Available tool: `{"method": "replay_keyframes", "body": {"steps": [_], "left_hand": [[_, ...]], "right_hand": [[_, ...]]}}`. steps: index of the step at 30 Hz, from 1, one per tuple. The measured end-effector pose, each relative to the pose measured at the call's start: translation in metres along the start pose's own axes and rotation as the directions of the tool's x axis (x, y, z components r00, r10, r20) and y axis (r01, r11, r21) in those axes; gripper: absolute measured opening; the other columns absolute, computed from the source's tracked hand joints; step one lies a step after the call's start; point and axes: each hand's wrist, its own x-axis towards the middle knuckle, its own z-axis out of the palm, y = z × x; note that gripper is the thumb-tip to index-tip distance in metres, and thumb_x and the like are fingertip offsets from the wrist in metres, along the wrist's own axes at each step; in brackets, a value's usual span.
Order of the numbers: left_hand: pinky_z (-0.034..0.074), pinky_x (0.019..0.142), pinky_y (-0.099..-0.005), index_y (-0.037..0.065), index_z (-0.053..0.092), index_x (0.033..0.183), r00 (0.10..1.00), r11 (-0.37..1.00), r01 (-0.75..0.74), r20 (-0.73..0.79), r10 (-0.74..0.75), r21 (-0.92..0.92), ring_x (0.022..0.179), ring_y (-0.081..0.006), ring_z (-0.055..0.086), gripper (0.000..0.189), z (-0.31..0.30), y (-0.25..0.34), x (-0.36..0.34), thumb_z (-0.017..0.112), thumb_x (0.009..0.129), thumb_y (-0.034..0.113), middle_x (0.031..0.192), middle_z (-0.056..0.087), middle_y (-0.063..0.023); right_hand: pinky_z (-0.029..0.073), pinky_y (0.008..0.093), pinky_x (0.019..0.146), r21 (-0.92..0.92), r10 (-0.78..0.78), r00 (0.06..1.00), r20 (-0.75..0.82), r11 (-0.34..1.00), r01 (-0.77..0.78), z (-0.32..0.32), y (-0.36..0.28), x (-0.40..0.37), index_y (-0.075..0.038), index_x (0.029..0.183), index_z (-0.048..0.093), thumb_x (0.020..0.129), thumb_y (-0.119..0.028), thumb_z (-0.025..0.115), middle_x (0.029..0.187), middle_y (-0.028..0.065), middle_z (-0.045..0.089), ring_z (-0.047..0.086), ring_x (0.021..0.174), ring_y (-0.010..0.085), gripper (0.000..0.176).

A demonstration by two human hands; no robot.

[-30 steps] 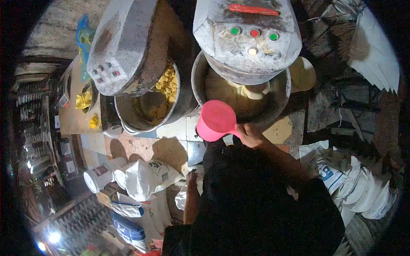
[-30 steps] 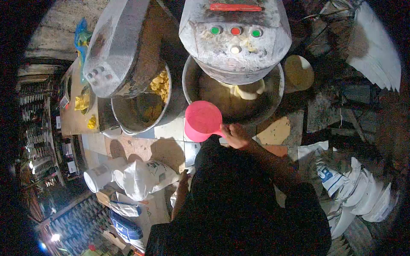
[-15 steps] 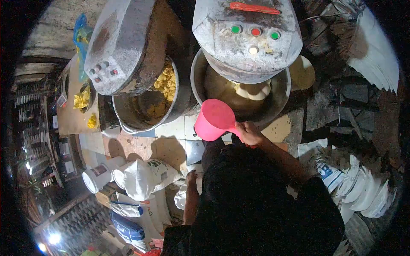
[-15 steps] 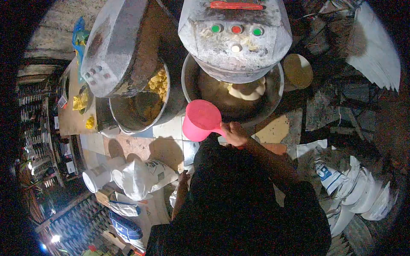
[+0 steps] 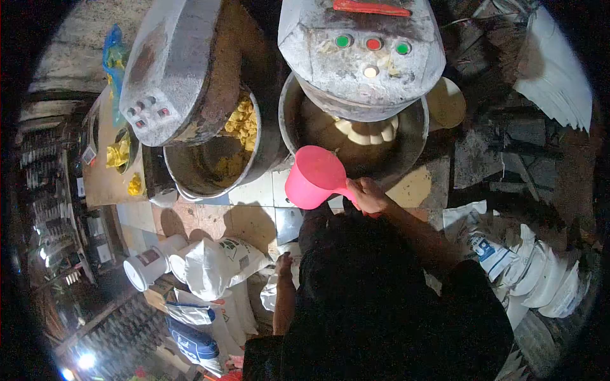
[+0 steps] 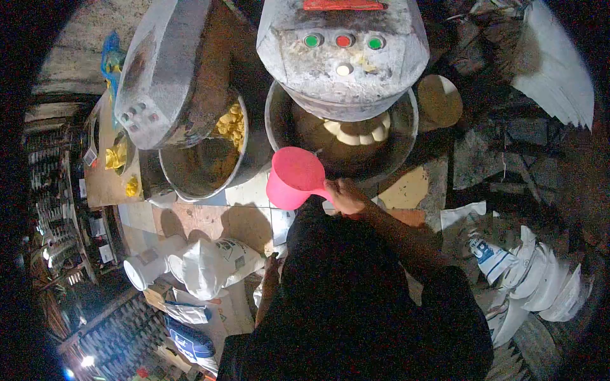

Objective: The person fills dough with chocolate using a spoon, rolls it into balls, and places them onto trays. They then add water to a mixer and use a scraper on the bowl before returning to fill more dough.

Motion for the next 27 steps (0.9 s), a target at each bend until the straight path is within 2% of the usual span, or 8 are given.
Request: {"method": "replay_keyframes", "body": {"steps": [8,12,15,18,20,23,26,27], "left_hand": [[0.047,0.065,-0.0323,-0.004,0.063,0.110,0.989,0.991,0.133,-0.069,-0.133,-0.009,0.066,-0.0177,0.056,0.040,0.006,0.024,-0.014,0.059,0.085,0.027,0.080,0.061,-0.0118],[0.046,0.063,-0.0315,-0.003,0.062,0.111,0.994,0.994,0.108,-0.008,-0.108,0.010,0.066,-0.0174,0.055,0.041,-0.002,0.017,-0.005,0.059,0.087,0.030,0.081,0.062,-0.0104],[0.046,0.064,-0.0317,-0.002,0.062,0.112,0.988,0.988,0.148,-0.055,-0.145,0.049,0.067,-0.0179,0.056,0.041,0.008,0.030,-0.015,0.058,0.089,0.032,0.079,0.062,-0.0091],[0.047,0.065,-0.0325,-0.001,0.063,0.112,0.992,0.993,0.107,-0.064,-0.104,0.046,0.068,-0.0186,0.057,0.040,0.009,0.026,-0.017,0.059,0.088,0.032,0.078,0.062,-0.0089],[0.047,0.066,-0.0327,-0.001,0.064,0.110,0.998,0.998,0.059,-0.028,-0.058,0.037,0.070,-0.0191,0.058,0.039,0.002,0.013,-0.011,0.060,0.087,0.031,0.079,0.063,-0.0097],[0.047,0.067,-0.0334,-0.001,0.065,0.106,0.989,0.977,0.128,-0.090,-0.114,0.168,0.072,-0.0196,0.059,0.040,0.003,0.015,-0.009,0.060,0.085,0.032,0.080,0.063,-0.0110],[0.046,0.069,-0.0341,-0.001,0.065,0.103,0.968,0.958,0.230,-0.140,-0.207,0.172,0.074,-0.0201,0.060,0.042,0.008,0.014,0.000,0.059,0.084,0.035,0.081,0.064,-0.0117],[0.046,0.069,-0.0342,-0.001,0.065,0.103,0.977,0.976,0.185,-0.126,-0.170,0.115,0.075,-0.0202,0.060,0.043,0.009,0.010,0.001,0.058,0.084,0.036,0.082,0.064,-0.0116]], "right_hand": [[0.049,0.0405,0.045,-0.012,0.045,0.997,0.055,0.999,-0.045,0.004,0.014,0.005,-0.003,0.092,0.064,0.098,-0.049,0.034,0.053,0.0151,0.056,0.057,0.041,0.0264,0.055],[0.048,0.0369,0.041,-0.012,0.065,0.993,0.100,0.998,-0.064,0.005,0.010,0.005,-0.004,0.099,0.063,0.098,-0.049,0.032,0.050,0.0136,0.054,0.054,0.036,0.0228,0.055],[0.046,0.0350,0.037,0.127,-0.011,0.994,0.110,0.992,-0.003,0.004,-0.002,-0.002,-0.004,0.101,0.062,0.097,-0.052,0.033,0.049,0.0118,0.054,0.053,0.036,0.0194,0.056],[0.044,0.0344,0.035,0.012,0.079,0.993,0.088,0.997,-0.080,0.007,0.006,0.000,-0.006,0.105,0.061,0.098,-0.051,0.032,0.050,0.0093,0.054,0.053,0.036,0.0179,0.055],[0.043,0.0340,0.034,0.048,0.005,0.996,0.090,0.999,-0.009,0.003,-0.011,-0.007,-0.007,0.107,0.061,0.098,-0.052,0.031,0.050,0.0092,0.053,0.052,0.036,0.0176,0.055],[0.043,0.0341,0.033,0.036,0.032,0.994,0.103,0.999,-0.036,0.003,-0.015,-0.007,-0.008,0.112,0.059,0.098,-0.051,0.029,0.050,0.0094,0.053,0.052,0.036,0.0179,0.054],[0.044,0.0347,0.033,0.021,0.044,0.987,0.152,0.999,-0.047,0.002,-0.009,-0.004,-0.008,0.114,0.057,0.099,-0.048,0.029,0.050,0.0100,0.052,0.052,0.036,0.0183,0.052],[0.044,0.0349,0.033,0.021,0.033,0.984,0.173,0.999,-0.037,0.001,-0.007,-0.003,-0.007,0.115,0.056,0.099,-0.047,0.028,0.050,0.0101,0.052,0.053,0.036,0.0183,0.051]]}}
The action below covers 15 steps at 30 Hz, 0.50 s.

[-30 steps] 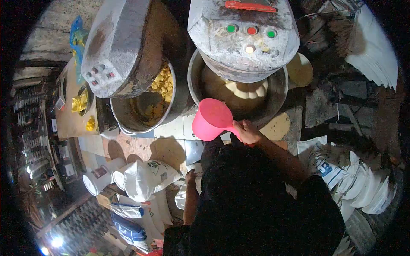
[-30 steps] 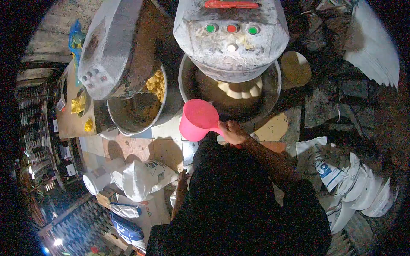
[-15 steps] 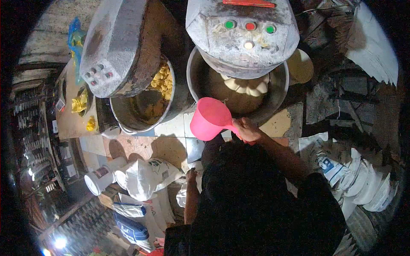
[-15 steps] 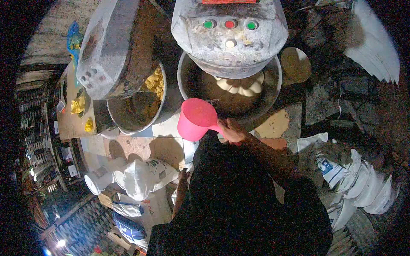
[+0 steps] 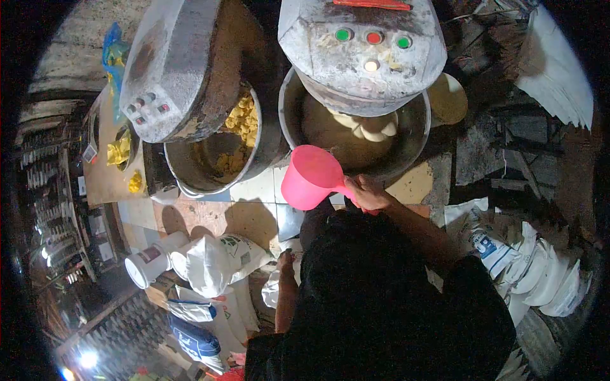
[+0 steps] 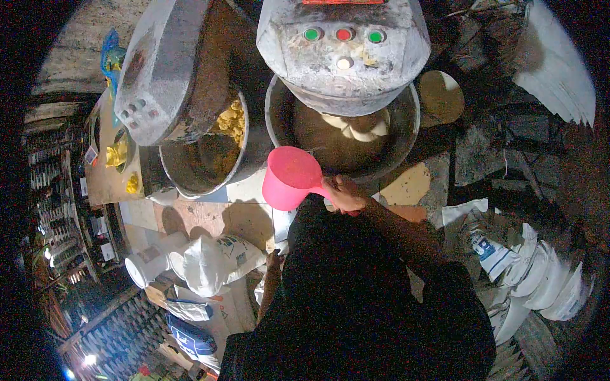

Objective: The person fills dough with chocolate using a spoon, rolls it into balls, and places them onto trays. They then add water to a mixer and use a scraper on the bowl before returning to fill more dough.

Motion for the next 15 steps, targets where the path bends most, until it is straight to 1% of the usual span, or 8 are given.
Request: {"method": "replay_keyframes", "body": {"steps": [2,5,8,9,11,12,14,15], "left_hand": [[0.046,0.070,-0.0343,-0.001,0.065,0.104,0.997,0.989,-0.076,0.013,0.078,-0.127,0.076,-0.0206,0.060,0.044,0.002,-0.007,0.002,0.058,0.083,0.037,0.082,0.064,-0.0115],[0.047,0.071,-0.0339,-0.001,0.064,0.107,0.991,0.990,-0.125,0.041,0.127,-0.057,0.076,-0.0207,0.060,0.045,-0.002,-0.003,-0.009,0.058,0.084,0.036,0.082,0.064,-0.0114],[0.047,0.072,-0.0341,-0.002,0.062,0.110,0.996,0.999,-0.039,0.076,0.041,-0.027,0.074,-0.0206,0.059,0.046,-0.002,0.002,-0.005,0.058,0.085,0.037,0.081,0.063,-0.0113],[0.047,0.072,-0.0342,-0.002,0.062,0.111,0.997,0.999,-0.044,0.064,0.045,-0.015,0.074,-0.0207,0.059,0.047,-0.002,0.002,-0.003,0.057,0.085,0.037,0.082,0.063,-0.0114],[0.048,0.072,-0.0344,-0.002,0.061,0.113,0.998,0.999,-0.053,0.041,0.052,0.009,0.074,-0.0208,0.058,0.047,-0.002,0.000,0.001,0.055,0.086,0.037,0.083,0.063,-0.0117],[0.048,0.072,-0.0343,-0.002,0.061,0.114,0.989,0.991,-0.131,0.070,0.133,-0.030,0.075,-0.0210,0.059,0.048,-0.003,-0.004,0.000,0.055,0.086,0.037,0.084,0.063,-0.0119],[0.048,0.072,-0.0343,-0.002,0.061,0.115,0.949,0.953,-0.282,0.116,0.294,-0.114,0.078,-0.0213,0.060,0.050,-0.005,-0.011,-0.003,0.053,0.087,0.039,0.087,0.064,-0.0125],[0.048,0.072,-0.0341,-0.003,0.061,0.115,0.938,0.948,-0.314,0.137,0.318,-0.054,0.079,-0.0214,0.060,0.050,-0.006,-0.010,-0.001,0.053,0.087,0.039,0.089,0.063,-0.0132]], "right_hand": [[0.043,0.0350,0.033,0.009,-0.021,1.000,-0.003,1.000,0.021,0.002,0.010,0.006,-0.007,0.110,0.057,0.099,-0.044,0.029,0.050,0.0102,0.052,0.052,0.035,0.0186,0.048],[0.043,0.0350,0.033,0.037,-0.063,0.998,-0.019,0.997,0.063,0.003,0.013,0.009,-0.005,0.102,0.056,0.100,-0.041,0.030,0.049,0.0103,0.052,0.053,0.035,0.0194,0.044],[0.044,0.0354,0.033,0.058,-0.083,0.995,-0.052,0.995,0.086,0.003,0.009,0.006,-0.005,0.095,0.058,0.099,-0.040,0.033,0.049,0.0112,0.053,0.053,0.034,0.0202,0.044],[0.044,0.0356,0.033,0.062,-0.085,0.994,-0.065,0.994,0.089,0.003,0.008,0.006,-0.005,0.093,0.059,0.099,-0.040,0.034,0.049,0.0116,0.054,0.053,0.034,0.0205,0.044],[0.043,0.0363,0.034,0.061,-0.023,0.998,-0.056,0.998,0.027,0.002,0.009,0.008,-0.003,0.088,0.060,0.098,-0.042,0.037,0.049,0.0115,0.054,0.053,0.035,0.0204,0.046],[0.043,0.0367,0.034,0.059,0.008,0.999,-0.052,0.998,-0.004,0.001,0.010,0.010,-0.003,0.085,0.061,0.098,-0.043,0.038,0.049,0.0115,0.055,0.053,0.035,0.0203,0.048],[0.043,0.0372,0.035,-0.017,-0.059,0.981,-0.183,0.998,0.057,0.007,0.013,0.011,-0.001,0.079,0.060,0.097,-0.045,0.040,0.048,0.0113,0.054,0.054,0.036,0.0204,0.052],[0.043,0.0373,0.036,-0.015,-0.062,0.979,-0.194,0.998,0.060,0.008,0.015,0.011,-0.001,0.078,0.060,0.097,-0.046,0.040,0.048,0.0111,0.054,0.054,0.037,0.0204,0.053]]}}
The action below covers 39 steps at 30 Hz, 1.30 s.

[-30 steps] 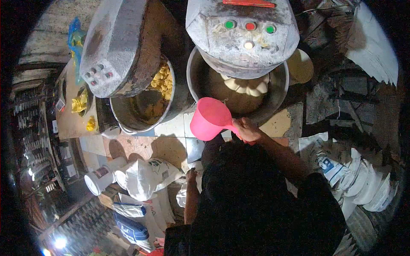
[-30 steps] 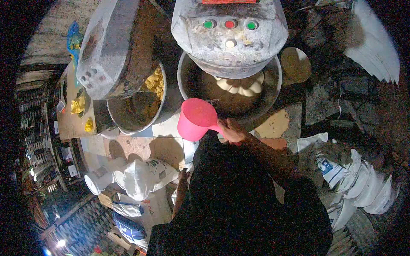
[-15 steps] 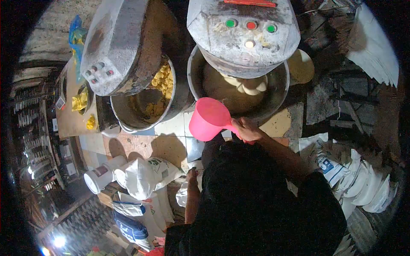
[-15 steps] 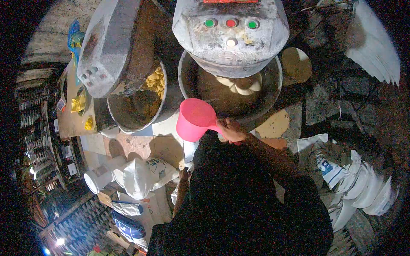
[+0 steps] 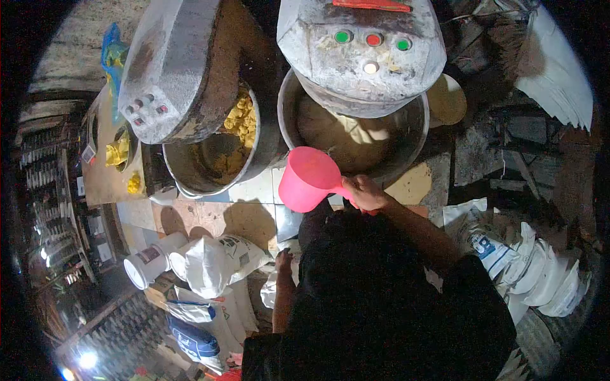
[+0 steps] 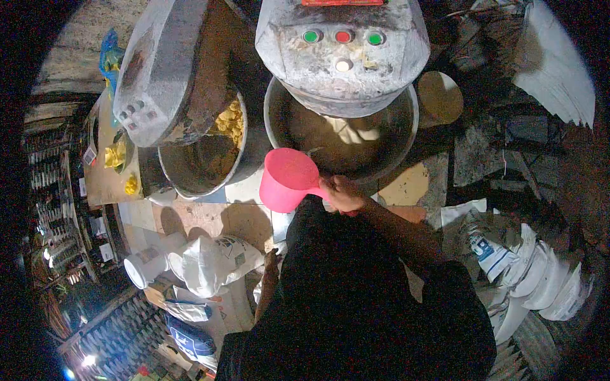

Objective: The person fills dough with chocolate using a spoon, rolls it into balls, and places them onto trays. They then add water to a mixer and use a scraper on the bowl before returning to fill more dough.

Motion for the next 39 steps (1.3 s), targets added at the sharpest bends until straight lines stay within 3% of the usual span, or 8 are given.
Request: {"method": "replay_keyframes", "body": {"steps": [5,8,13,20,26,29,32,39], "left_hand": [[0.049,0.072,-0.0331,-0.003,0.059,0.116,0.969,0.969,0.245,-0.023,-0.244,0.025,0.082,-0.0221,0.061,0.049,0.000,0.015,0.008,0.055,0.088,0.037,0.097,0.062,-0.0160],[0.050,0.073,-0.0337,-0.001,0.060,0.117,0.999,0.980,0.048,-0.009,-0.050,-0.192,0.084,-0.0227,0.061,0.043,0.002,0.007,-0.003,0.055,0.088,0.031,0.097,0.063,-0.0158],[0.051,0.073,-0.0341,0.003,0.060,0.118,0.985,0.961,-0.164,0.092,0.147,0.221,0.084,-0.0223,0.062,0.038,-0.015,-0.028,0.025,0.056,0.088,0.026,0.099,0.063,-0.0137],[0.050,0.074,-0.0347,-0.001,0.061,0.115,0.959,0.955,0.255,-0.084,-0.269,-0.152,0.082,-0.0203,0.061,0.038,0.004,-0.005,0.017,0.055,0.087,0.023,0.094,0.064,-0.0133],[0.048,0.071,-0.0326,-0.001,0.063,0.111,0.989,0.960,-0.145,0.058,0.135,0.240,0.072,-0.0199,0.060,0.042,-0.008,-0.029,0.031,0.058,0.086,0.032,0.085,0.064,-0.0124],[0.048,0.070,-0.0324,-0.002,0.063,0.112,0.969,0.972,0.235,-0.073,-0.236,-0.012,0.070,-0.0206,0.060,0.045,0.018,0.034,-0.010,0.058,0.085,0.034,0.086,0.065,-0.0128],[0.048,0.070,-0.0326,-0.002,0.063,0.112,0.993,0.954,0.122,-0.042,-0.115,0.274,0.072,-0.0210,0.060,0.046,0.016,0.032,-0.007,0.058,0.086,0.035,0.088,0.065,-0.0136],[0.047,0.076,-0.0314,-0.002,0.062,0.115,1.000,0.988,0.002,0.005,-0.002,0.156,0.080,-0.0214,0.060,0.051,0.010,0.018,-0.004,0.059,0.085,0.039,0.092,0.066,-0.0148]], "right_hand": [[0.043,0.0374,0.038,0.043,0.057,0.995,0.083,0.997,-0.060,-0.005,-0.006,-0.001,0.000,0.073,0.059,0.097,-0.050,0.037,0.047,0.0107,0.054,0.055,0.038,0.0207,0.060],[0.045,0.0378,0.039,-0.002,0.115,0.985,0.128,0.993,-0.116,-0.008,-0.006,0.001,0.000,0.070,0.059,0.098,-0.050,0.035,0.047,0.0106,0.055,0.056,0.039,0.0209,0.062],[0.049,0.0380,0.044,-0.008,0.090,0.986,0.139,0.996,-0.089,-0.008,-0.006,0.002,-0.001,0.067,0.059,0.099,-0.049,0.032,0.047,0.0104,0.055,0.057,0.041,0.0217,0.063],[0.046,0.0351,0.040,0.006,0.094,0.977,0.194,0.995,-0.097,-0.014,-0.018,-0.001,-0.004,0.072,0.060,0.099,-0.047,0.032,0.050,0.0083,0.057,0.056,0.039,0.0188,0.059],[0.043,0.0335,0.035,0.058,0.056,0.983,0.176,0.996,-0.067,-0.011,-0.015,0.000,-0.004,0.084,0.063,0.098,-0.048,0.031,0.049,0.0077,0.056,0.053,0.037,0.0163,0.057],[0.044,0.0334,0.034,0.069,0.019,0.980,0.200,0.997,-0.033,-0.014,-0.019,-0.002,-0.004,0.090,0.064,0.098,-0.050,0.029,0.049,0.0082,0.056,0.054,0.037,0.0164,0.058],[0.044,0.0331,0.035,0.041,0.033,0.975,0.220,0.998,-0.043,-0.016,-0.020,-0.001,-0.003,0.091,0.064,0.098,-0.051,0.028,0.049,0.0088,0.057,0.054,0.038,0.0165,0.060],[0.044,0.0342,0.035,0.093,0.025,0.987,0.156,0.995,-0.040,-0.014,-0.020,-0.001,0.000,0.084,0.062,0.098,-0.048,0.032,0.049,0.0112,0.057,0.054,0.037,0.0181,0.058]]}}
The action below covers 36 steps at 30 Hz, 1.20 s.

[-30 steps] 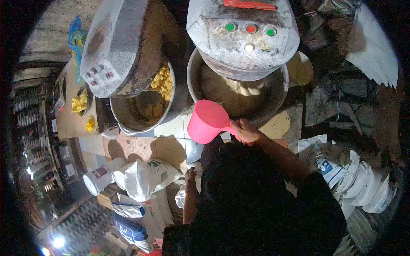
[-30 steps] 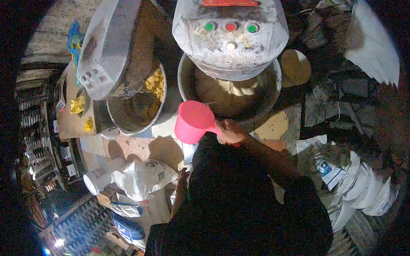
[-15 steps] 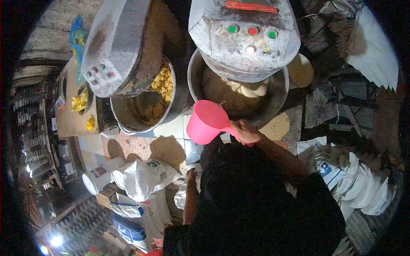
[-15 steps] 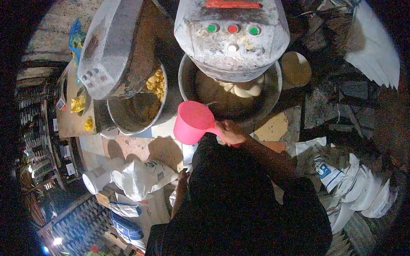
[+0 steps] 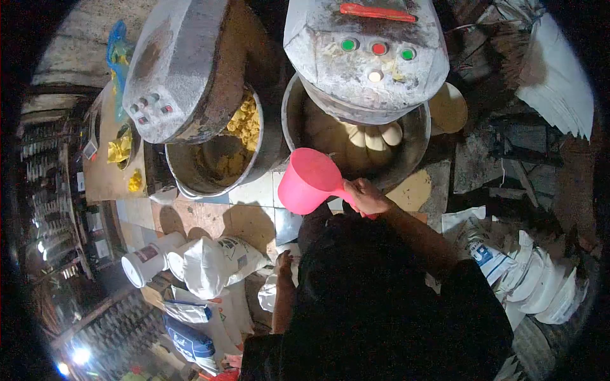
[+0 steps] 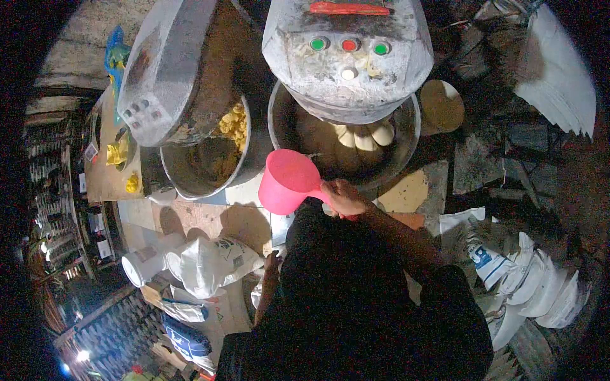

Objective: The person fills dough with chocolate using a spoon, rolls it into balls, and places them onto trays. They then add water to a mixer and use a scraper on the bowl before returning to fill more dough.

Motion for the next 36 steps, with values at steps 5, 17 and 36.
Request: {"method": "replay_keyframes", "body": {"steps": [5,17,36], "left_hand": [[0.048,0.078,-0.0337,-0.002,0.061,0.115,0.955,0.953,0.280,-0.066,-0.289,-0.116,0.084,-0.0231,0.060,0.051,0.002,0.009,0.006,0.061,0.084,0.039,0.098,0.065,-0.0153],[0.049,0.069,-0.0316,0.001,0.061,0.115,0.978,0.937,0.204,0.023,-0.206,-0.282,0.082,-0.0209,0.062,0.039,-0.008,-0.017,0.007,0.060,0.088,0.028,0.094,0.065,-0.0105],[0.038,0.047,-0.0306,0.005,0.064,0.095,0.975,0.861,0.012,-0.184,-0.122,-0.509,0.050,-0.0139,0.048,0.029,-0.045,-0.034,0.006,0.055,0.090,0.032,0.067,0.054,-0.0015]], "right_hand": [[0.044,0.0341,0.035,-0.037,-0.014,1.000,-0.006,0.999,0.014,-0.001,-0.011,-0.003,-0.001,0.080,0.062,0.098,-0.047,0.034,0.048,0.0106,0.056,0.053,0.035,0.0188,0.057],[0.042,0.0309,0.032,-0.001,0.056,0.998,0.038,0.998,-0.056,0.000,-0.015,0.004,-0.002,0.076,0.060,0.098,-0.049,0.034,0.047,0.0065,0.053,0.051,0.034,0.0140,0.058],[0.044,0.0367,0.052,-0.655,-0.585,0.808,0.074,0.582,0.482,0.002,-0.271,0.027,0.000,0.088,0.062,0.096,-0.034,0.052,0.060,0.0107,0.056,0.057,0.053,0.0224,0.036]]}}
